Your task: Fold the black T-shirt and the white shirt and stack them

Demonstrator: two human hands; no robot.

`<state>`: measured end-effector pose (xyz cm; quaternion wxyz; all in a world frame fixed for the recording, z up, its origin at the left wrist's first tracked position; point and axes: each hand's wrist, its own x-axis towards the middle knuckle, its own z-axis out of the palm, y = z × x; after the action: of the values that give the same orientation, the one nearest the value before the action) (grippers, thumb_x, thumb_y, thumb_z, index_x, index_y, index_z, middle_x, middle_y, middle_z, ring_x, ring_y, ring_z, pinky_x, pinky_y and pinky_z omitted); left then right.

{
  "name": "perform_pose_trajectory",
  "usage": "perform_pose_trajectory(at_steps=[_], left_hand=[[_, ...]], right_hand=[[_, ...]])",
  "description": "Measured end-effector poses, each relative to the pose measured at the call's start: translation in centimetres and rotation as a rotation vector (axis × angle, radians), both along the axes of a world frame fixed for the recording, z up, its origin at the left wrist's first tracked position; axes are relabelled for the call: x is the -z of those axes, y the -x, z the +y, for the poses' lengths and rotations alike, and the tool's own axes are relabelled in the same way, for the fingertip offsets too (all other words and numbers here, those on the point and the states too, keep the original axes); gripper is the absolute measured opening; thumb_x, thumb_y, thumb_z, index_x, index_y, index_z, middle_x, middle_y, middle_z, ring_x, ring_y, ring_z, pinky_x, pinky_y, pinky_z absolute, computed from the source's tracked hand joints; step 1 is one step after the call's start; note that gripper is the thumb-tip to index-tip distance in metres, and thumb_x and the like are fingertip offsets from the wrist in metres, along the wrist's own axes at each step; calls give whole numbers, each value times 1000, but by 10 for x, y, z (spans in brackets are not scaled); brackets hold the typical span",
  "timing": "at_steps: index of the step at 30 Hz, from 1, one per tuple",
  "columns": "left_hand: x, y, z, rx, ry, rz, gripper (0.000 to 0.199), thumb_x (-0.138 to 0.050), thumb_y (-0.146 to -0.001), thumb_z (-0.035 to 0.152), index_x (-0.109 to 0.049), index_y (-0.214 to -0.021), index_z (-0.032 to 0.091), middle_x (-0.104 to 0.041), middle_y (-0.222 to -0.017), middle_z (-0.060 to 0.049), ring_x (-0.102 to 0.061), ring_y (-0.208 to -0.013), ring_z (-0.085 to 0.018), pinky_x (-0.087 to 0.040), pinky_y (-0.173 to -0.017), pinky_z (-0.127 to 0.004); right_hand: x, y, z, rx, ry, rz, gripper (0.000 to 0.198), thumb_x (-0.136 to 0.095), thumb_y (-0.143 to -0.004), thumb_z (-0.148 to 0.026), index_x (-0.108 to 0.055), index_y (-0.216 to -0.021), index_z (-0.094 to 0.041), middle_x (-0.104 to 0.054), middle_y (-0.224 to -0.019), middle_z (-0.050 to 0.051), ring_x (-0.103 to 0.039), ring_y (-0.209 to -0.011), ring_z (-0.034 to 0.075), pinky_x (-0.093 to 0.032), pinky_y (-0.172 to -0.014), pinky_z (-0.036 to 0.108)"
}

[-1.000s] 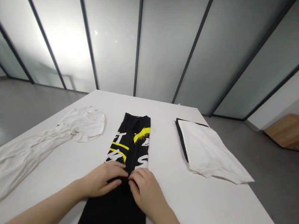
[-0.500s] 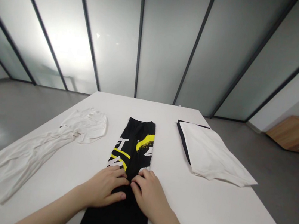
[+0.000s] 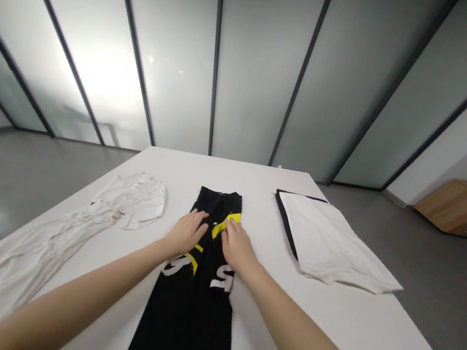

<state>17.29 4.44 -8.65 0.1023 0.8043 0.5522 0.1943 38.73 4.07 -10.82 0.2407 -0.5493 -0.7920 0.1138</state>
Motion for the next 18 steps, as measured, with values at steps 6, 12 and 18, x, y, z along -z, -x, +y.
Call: perform_pose_trajectory(at_steps=[6, 12, 18], left_hand=[[-12, 6, 96, -147, 240, -54, 32, -51, -100, 20, -71, -124, 18, -75, -129, -15, -66, -128, -32, -47, -114, -49], [-4, 13, 148, -292, 325, -346, 30, -61, -91, 18, -72, -119, 18, -73, -128, -18, -65, -129, -32, -51, -107, -38], [1, 9, 181, -438, 713, -792, 14, -63, -98, 30, -66, -100, 16, -68, -70, -8, -66, -52, -18, -50, -47, -24]], right_hand=[[-8, -3, 83, 38, 202, -33, 41, -51, -102, -19, -69, -138, -17, -56, -157, 14, -49, -148, 32, -33, -126, 47], [-14, -14, 133, 252, 323, 97, 42, -54, -100, -21, -66, -139, -15, -64, -143, 19, -62, -131, 29, -48, -108, 34], [-20, -22, 165, 449, 739, 325, 25, -63, -100, -43, -66, -96, -18, -59, -62, 3, -50, -47, 15, -37, -43, 24]])
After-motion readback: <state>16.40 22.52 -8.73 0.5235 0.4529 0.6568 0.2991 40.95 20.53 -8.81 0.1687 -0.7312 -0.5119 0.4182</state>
